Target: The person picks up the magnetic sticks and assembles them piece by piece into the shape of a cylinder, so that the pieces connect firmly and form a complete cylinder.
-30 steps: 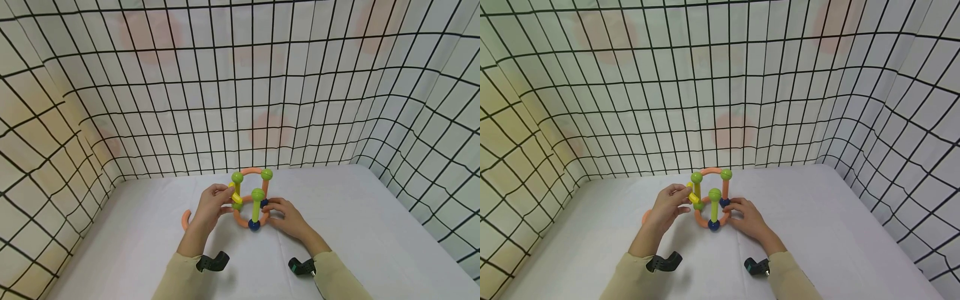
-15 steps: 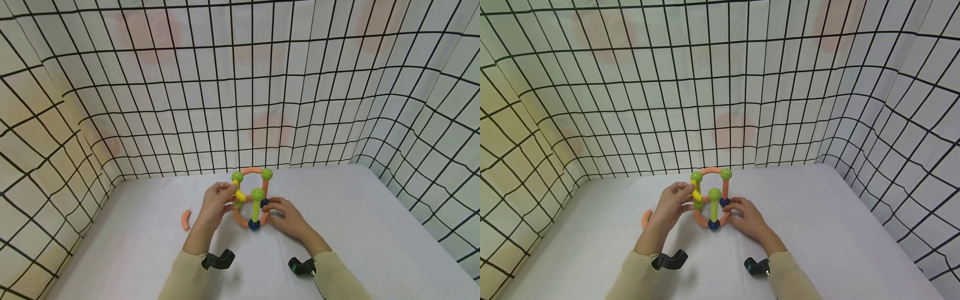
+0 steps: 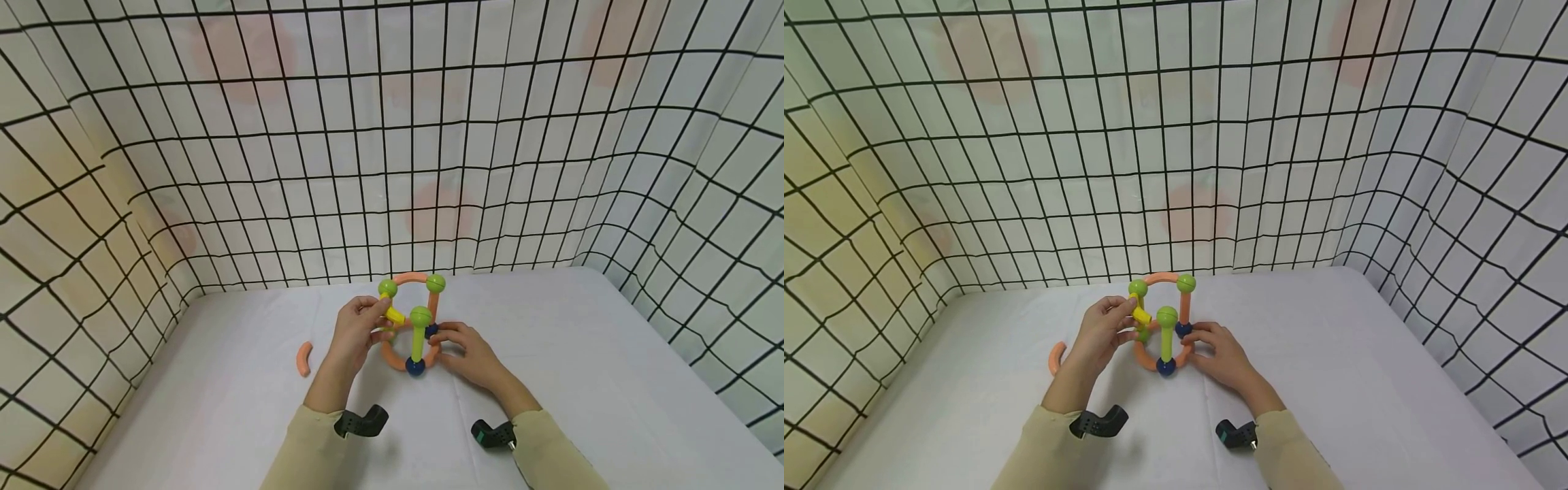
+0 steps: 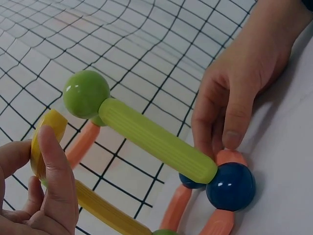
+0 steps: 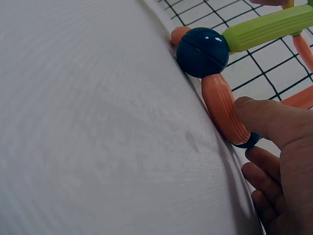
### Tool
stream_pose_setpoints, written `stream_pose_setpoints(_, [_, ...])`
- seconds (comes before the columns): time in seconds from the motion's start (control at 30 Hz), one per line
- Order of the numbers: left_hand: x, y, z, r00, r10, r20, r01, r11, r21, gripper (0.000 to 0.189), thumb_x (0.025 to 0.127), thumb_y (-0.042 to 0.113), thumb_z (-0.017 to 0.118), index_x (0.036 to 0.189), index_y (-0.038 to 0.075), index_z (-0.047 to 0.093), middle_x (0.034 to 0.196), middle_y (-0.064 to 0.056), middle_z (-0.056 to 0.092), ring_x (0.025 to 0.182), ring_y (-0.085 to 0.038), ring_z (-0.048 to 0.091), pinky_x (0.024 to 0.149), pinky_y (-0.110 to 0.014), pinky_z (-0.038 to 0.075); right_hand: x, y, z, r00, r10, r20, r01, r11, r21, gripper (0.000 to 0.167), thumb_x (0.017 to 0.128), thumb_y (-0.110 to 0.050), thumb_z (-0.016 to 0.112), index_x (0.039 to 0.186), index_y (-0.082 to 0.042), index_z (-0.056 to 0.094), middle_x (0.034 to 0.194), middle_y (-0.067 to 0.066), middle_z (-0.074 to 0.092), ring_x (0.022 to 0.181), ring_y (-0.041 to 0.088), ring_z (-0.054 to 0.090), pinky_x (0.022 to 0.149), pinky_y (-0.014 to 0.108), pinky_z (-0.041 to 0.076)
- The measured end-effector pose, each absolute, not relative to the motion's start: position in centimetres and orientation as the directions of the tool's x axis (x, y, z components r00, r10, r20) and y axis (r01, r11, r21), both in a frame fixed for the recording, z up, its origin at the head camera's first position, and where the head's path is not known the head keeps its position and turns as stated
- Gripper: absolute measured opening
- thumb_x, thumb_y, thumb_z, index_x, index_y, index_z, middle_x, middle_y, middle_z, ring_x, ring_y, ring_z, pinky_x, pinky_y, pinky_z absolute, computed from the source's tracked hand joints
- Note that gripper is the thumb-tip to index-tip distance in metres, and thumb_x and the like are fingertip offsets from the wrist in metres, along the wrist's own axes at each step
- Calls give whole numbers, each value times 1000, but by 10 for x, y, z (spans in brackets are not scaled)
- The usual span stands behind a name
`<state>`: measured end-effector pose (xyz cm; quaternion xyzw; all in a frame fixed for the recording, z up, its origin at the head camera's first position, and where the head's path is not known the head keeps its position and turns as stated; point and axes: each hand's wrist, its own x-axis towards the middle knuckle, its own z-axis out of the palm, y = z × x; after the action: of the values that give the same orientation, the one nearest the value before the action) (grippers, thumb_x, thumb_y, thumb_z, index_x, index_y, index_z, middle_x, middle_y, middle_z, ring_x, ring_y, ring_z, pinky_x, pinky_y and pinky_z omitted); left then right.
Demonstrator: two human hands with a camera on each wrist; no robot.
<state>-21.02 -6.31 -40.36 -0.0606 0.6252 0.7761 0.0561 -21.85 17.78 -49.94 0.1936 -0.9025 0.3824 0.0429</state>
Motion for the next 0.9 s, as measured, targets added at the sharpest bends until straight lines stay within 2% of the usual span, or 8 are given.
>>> stream_pose_setpoints(0.13, [-211, -63, -404, -986, 10, -167, -166, -208, 964, 30, 95, 24, 70, 112, 5, 54, 91, -3, 64, 75, -14, 65, 60, -22, 57, -219, 178, -499, -924, -298, 238, -377, 611, -697, 22, 89, -18, 74, 110, -25, 73, 141, 9, 56, 136, 39, 48, 110, 64, 36])
stream_pose_setpoints(0.23, [-211, -63, -404, -986, 11, -165, -164, -211, 964, 31, 95, 25, 70, 112, 5, 54, 92, -3, 63, 74, -13, 65, 60, -23, 57, -218, 178, -498, -932, -253, 259, -361, 586, -725, 21, 90, -14, 72, 109, -23, 74, 136, 6, 59, 133, 34, 52, 107, 60, 41])
stream_pose_setpoints(0.4, [-212, -63, -405, -986, 15, -166, -165, -226, 960, 30, 94, 23, 71, 112, 5, 54, 93, -3, 62, 75, -14, 65, 60, -23, 58, -216, 176, -493, -935, -178, 308, -354, 558, -751, 17, 94, -13, 66, 107, -22, 73, 122, 0, 66, 111, 22, 62, 92, 42, 54])
stream_pose_setpoints(0.5, [-212, -63, -405, -985, 19, -171, -171, -223, 960, 31, 94, 25, 70, 112, 5, 54, 93, -4, 62, 76, -15, 65, 61, -23, 58, -214, 174, -486, -934, -159, 319, -354, 530, -770, 16, 98, -16, 63, 111, -22, 71, 115, -3, 70, 102, 15, 63, 87, 31, 54])
stream_pose_setpoints(0.57, [-212, -63, -405, -985, 24, -172, -173, -220, 960, 32, 95, 26, 70, 112, 5, 54, 94, -4, 62, 75, -14, 65, 61, -23, 58, -212, 172, -480, -933, -159, 322, -357, 501, -789, 19, 99, -18, 62, 117, -22, 68, 115, -3, 70, 102, 13, 63, 86, 26, 53])
stream_pose_setpoints(0.67, [-212, -63, -405, -985, 31, -172, -175, -220, 960, 31, 95, 26, 69, 113, 5, 54, 96, -4, 63, 74, -13, 65, 62, -23, 58, -208, 168, -470, -925, -182, 334, -381, 423, -822, 27, 101, -19, 59, 127, -19, 63, 118, 2, 70, 102, 17, 64, 85, 24, 53])
stream_pose_setpoints(0.77, [-211, -63, -405, -985, 36, -171, -175, -229, 958, 31, 96, 25, 68, 114, 5, 53, 98, -5, 62, 75, -13, 65, 62, -24, 58, -205, 163, -460, -901, -227, 370, -429, 336, -838, 35, 102, -16, 56, 138, -14, 55, 124, 10, 67, 102, 27, 64, 83, 24, 55])
stream_pose_setpoints(0.9, [-212, -63, -406, -984, 35, -173, -176, -221, 959, 34, 97, 29, 67, 115, 4, 53, 97, -6, 62, 79, -15, 66, 63, -23, 58, -201, 154, -448, -872, -275, 405, -474, 262, -841, 39, 103, -16, 55, 142, -13, 52, 132, 14, 62, 107, 34, 62, 82, 24, 55])
